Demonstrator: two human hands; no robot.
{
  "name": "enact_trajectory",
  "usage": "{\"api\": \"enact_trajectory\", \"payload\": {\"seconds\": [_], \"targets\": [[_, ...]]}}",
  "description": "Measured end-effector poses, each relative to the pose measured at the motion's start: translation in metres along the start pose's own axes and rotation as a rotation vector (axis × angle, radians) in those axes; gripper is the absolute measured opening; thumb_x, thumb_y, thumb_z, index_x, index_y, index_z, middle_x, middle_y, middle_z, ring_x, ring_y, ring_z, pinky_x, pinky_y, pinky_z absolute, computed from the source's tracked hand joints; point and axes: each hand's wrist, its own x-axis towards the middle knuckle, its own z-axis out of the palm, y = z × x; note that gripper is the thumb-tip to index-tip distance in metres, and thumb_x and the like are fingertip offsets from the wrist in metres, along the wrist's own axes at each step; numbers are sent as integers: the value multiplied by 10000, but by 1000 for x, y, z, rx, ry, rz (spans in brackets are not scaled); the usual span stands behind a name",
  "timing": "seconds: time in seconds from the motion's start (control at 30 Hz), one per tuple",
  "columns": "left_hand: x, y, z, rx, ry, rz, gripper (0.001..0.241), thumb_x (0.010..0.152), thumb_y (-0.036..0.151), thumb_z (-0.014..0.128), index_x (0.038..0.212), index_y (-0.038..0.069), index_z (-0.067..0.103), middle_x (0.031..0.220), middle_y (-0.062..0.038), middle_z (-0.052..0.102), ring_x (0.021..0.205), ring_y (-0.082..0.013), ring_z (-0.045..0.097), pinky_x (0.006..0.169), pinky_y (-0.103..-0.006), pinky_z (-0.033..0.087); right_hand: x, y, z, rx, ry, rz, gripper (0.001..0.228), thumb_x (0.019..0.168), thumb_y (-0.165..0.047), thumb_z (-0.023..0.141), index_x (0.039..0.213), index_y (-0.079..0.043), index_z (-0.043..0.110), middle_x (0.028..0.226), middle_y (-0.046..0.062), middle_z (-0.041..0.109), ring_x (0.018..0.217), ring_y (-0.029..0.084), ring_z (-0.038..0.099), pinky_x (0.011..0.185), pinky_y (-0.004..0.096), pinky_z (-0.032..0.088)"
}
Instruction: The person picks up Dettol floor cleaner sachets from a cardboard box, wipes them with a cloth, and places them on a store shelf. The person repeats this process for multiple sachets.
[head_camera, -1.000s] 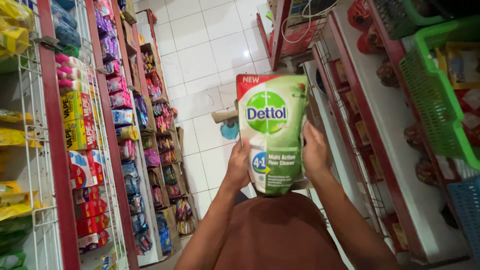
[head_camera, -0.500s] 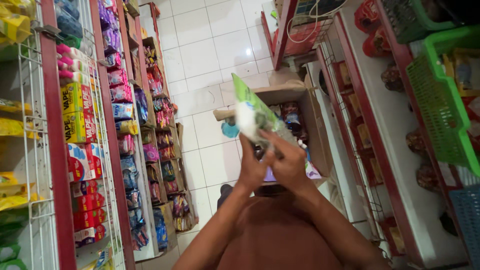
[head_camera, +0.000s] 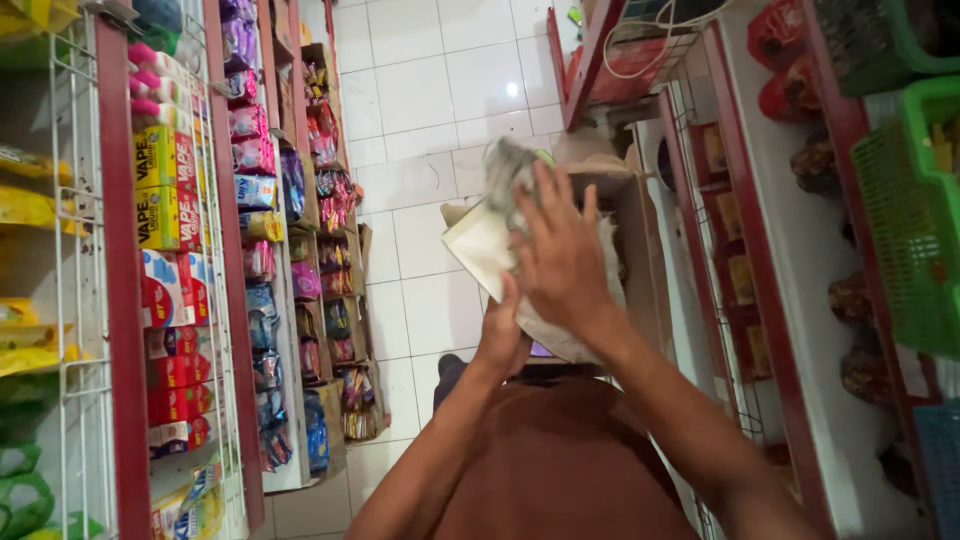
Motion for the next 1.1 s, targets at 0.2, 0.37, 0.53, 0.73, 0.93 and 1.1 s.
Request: {"api": "enact_trajectory", "payload": {"seconds": [0.2,0.37,0.53,0.73,0.93,1.1], "targets": [[-1,38,-29,-164,-62,95,716,1088,533,358,1588,23,306,1551,-150,467,1417,-300,480,1192,-467,395,-57,-7,22,111,-26,-66,543,952,-190,569,1470,-30,529,1600,277,369,1509,465,310,1211,636,198],[-13,58,-40,-95,-139,40,708,1084,518,353,1562,-3,337,1509,-176,519,1363,-322,539,1136,-488,448,-60,19,37,716,61,527,435,1080,-202,440,1469,-28,528,1437,198,640,1335,332,616,1147,392,460],[-3,52,-25,-73,-59,79,691,1079,497,381,1561,4,329,1512,-164,508,1372,-311,530,1152,-480,441,-63,21,47,598,237,279,487,1099,-152,423,1556,14,406,1579,262,487,1492,359,468,1232,402,359],[4,76,-34,-75,-68,191,716,1087,526,384,1563,-7,337,1516,-185,506,1379,-332,528,1169,-501,428,-124,47,92,449,95,109,505,1021,-100,570,1510,-9,488,1517,277,513,1468,434,419,1200,455,365],[-10,80,-57,-53,52,236,714,1075,535,385,1586,40,325,1567,-136,468,1422,-311,485,1191,-495,387,-138,121,124,514,-240,693,334,996,-246,637,1285,-92,704,1188,176,774,1045,240,765,948,366,577],[-18,67,-66,-83,71,150,746,1052,566,361,1589,50,314,1574,-127,457,1426,-312,482,1187,-495,392,-114,128,121,600,-209,454,368,1014,-288,626,1304,-68,684,1462,171,584,1281,261,580,1005,371,488]]}}
